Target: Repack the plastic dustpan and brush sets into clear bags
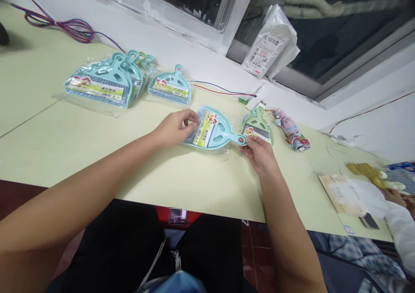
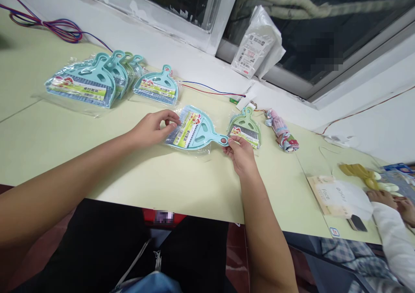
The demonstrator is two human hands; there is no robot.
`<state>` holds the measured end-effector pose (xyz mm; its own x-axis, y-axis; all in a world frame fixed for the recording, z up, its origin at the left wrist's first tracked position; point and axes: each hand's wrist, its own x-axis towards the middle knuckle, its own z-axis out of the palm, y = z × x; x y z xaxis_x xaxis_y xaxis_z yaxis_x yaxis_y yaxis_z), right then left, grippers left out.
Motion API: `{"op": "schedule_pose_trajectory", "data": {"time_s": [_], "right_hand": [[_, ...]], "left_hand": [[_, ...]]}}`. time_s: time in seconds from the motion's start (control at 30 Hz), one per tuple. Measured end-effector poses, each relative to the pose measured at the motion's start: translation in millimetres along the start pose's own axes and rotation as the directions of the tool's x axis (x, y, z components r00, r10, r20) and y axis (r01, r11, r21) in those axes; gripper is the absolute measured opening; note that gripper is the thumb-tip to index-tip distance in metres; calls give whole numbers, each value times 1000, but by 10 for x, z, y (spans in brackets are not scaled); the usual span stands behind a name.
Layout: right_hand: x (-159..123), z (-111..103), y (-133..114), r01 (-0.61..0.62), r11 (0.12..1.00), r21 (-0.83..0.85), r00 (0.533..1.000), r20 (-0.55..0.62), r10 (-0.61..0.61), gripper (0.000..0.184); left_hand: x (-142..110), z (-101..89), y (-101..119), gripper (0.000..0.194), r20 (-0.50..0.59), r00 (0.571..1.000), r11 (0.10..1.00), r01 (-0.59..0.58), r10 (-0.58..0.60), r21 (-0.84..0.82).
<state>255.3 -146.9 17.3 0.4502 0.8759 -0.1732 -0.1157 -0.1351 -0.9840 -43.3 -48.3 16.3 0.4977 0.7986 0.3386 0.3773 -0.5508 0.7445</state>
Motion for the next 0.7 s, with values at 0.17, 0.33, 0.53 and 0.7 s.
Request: {"op": "schedule_pose_trajectory", "data": {"time_s": [0.17, 0.33, 0.53, 0.7], "right_hand": [[5, -4, -4, -2, 1000, -1, 1000, -14, 2, 33], [8, -10, 7, 4, 1000, 9, 1000, 10, -4, 37], [11, -21, 10, 1, 1000, 21, 1000, 23, -2, 36], [8, -18, -8, -4, 1000, 17, 1000, 25, 3, 34]], "left_hand": [[66, -19, -108, 33, -282, 954, 990, 122, -98, 71], [152, -24, -248, 37, -130, 882, 872, 407, -452, -273], [173, 10, -274, 24, -21, 871, 833, 463, -492, -304], [171, -8, -286, 23, -23, 864, 837, 480, -503, -264]]}}
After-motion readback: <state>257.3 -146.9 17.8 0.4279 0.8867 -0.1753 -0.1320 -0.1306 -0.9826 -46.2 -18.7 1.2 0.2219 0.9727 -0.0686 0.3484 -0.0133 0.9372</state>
